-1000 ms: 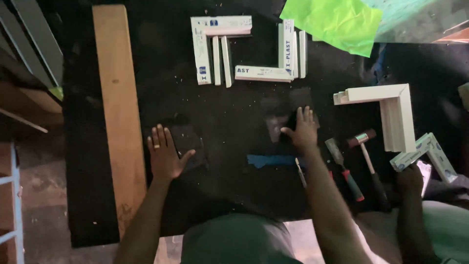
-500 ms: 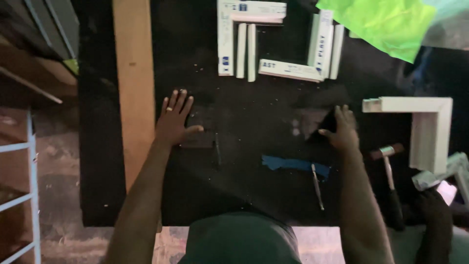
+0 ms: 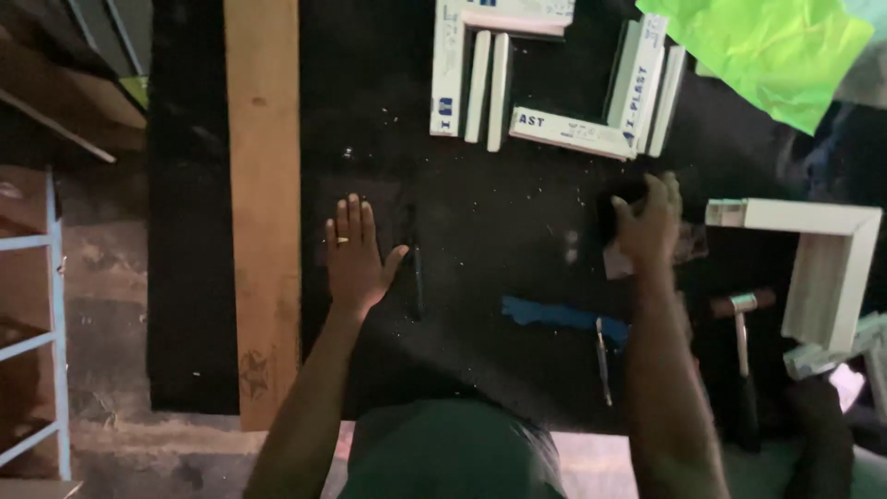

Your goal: Marking and measuring dark panels and frame components on a workbench.

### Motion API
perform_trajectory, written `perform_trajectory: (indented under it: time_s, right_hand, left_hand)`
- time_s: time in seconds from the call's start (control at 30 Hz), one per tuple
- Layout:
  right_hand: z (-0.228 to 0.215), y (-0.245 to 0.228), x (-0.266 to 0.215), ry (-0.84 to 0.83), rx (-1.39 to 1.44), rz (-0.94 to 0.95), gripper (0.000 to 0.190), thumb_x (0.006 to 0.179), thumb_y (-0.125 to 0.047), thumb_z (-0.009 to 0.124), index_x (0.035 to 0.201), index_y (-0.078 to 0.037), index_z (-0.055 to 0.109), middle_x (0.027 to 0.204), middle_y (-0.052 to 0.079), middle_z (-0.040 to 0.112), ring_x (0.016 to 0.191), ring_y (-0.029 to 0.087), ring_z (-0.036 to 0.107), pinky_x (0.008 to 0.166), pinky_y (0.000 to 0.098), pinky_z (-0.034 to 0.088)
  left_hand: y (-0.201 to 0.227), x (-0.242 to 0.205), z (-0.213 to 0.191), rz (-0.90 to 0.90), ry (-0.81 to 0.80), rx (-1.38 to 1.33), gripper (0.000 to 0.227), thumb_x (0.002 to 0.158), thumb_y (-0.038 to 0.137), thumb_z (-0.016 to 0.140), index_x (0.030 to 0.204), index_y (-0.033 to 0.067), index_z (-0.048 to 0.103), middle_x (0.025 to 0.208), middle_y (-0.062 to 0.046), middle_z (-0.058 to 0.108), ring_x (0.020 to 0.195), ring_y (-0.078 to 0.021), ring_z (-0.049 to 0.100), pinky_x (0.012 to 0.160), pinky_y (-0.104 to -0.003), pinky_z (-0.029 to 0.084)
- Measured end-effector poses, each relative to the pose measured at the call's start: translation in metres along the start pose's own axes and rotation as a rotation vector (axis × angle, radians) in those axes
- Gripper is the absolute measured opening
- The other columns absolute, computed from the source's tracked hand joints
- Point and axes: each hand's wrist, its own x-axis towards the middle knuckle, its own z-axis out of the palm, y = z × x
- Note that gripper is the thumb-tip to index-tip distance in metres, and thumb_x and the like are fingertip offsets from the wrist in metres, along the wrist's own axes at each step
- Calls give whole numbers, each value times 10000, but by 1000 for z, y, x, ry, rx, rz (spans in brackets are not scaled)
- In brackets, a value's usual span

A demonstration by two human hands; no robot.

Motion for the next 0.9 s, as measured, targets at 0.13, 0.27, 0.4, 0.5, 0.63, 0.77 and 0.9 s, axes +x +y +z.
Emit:
perform_trajectory:
  time_s: [0.13,0.27,0.4,0.5,0.63,0.77,0.9]
  right_hand:
    - [7,-86,12,32,49,-253,718,918,-299,794,1507,-40,475,1643,213,376,1528,380,328,1241,487,283]
    - [38,-121,49,2,-51,-423,773,870,-289,810,1496,-27,441,1592,212,381,1488,375,311,1203,509,261]
    - [71,-114,62,17,-91,-383,625,938,-242,767,1496,-115,515,1515,129,507,1446,321,404,1202,534,256]
    - [57,-128,46,-30,-153,-365,516,895,-160,764,1389,-178,618,1448,96,565,1407,306,445,1169,490,293]
    - [43,-136,18,-4,-68,-424,448,898,-209,765,1327,-145,655,1368,111,608,1355,330,478,1131,531,295]
    - [35,-129,-6,173,84,-556,433,970,-233,748,1353,-66,636,1294,159,689,1163,317,645,1057,549,424]
    - [39,-126,-88,170,10,-710,450,949,-298,736,1305,-51,615,1195,205,699,1017,317,698,837,481,569]
  left_hand:
    - [-8,23,5,15,8,65,966,1019,695,378,1594,-72,261,1680,-273,224,1579,-421,190,1259,-600,188]
    - [-13,46,12,23,5,47,981,1033,704,361,1599,-87,237,1679,-297,203,1576,-447,178,1248,-623,177]
    - [-15,64,14,22,31,-2,987,1032,703,352,1601,-94,225,1681,-304,191,1575,-454,174,1249,-634,174]
    - [-20,68,20,1,28,28,998,1017,703,358,1593,-100,223,1671,-310,192,1565,-458,173,1237,-638,176]
    - [-19,69,18,7,44,46,996,1019,705,366,1597,-95,225,1668,-313,203,1569,-451,168,1241,-632,167]
    - [-21,66,17,12,64,46,991,1010,713,376,1589,-81,242,1668,-293,217,1569,-436,185,1244,-618,169]
    - [-38,72,37,30,125,71,979,971,678,409,1575,-82,279,1659,-280,241,1548,-430,206,1222,-608,182]
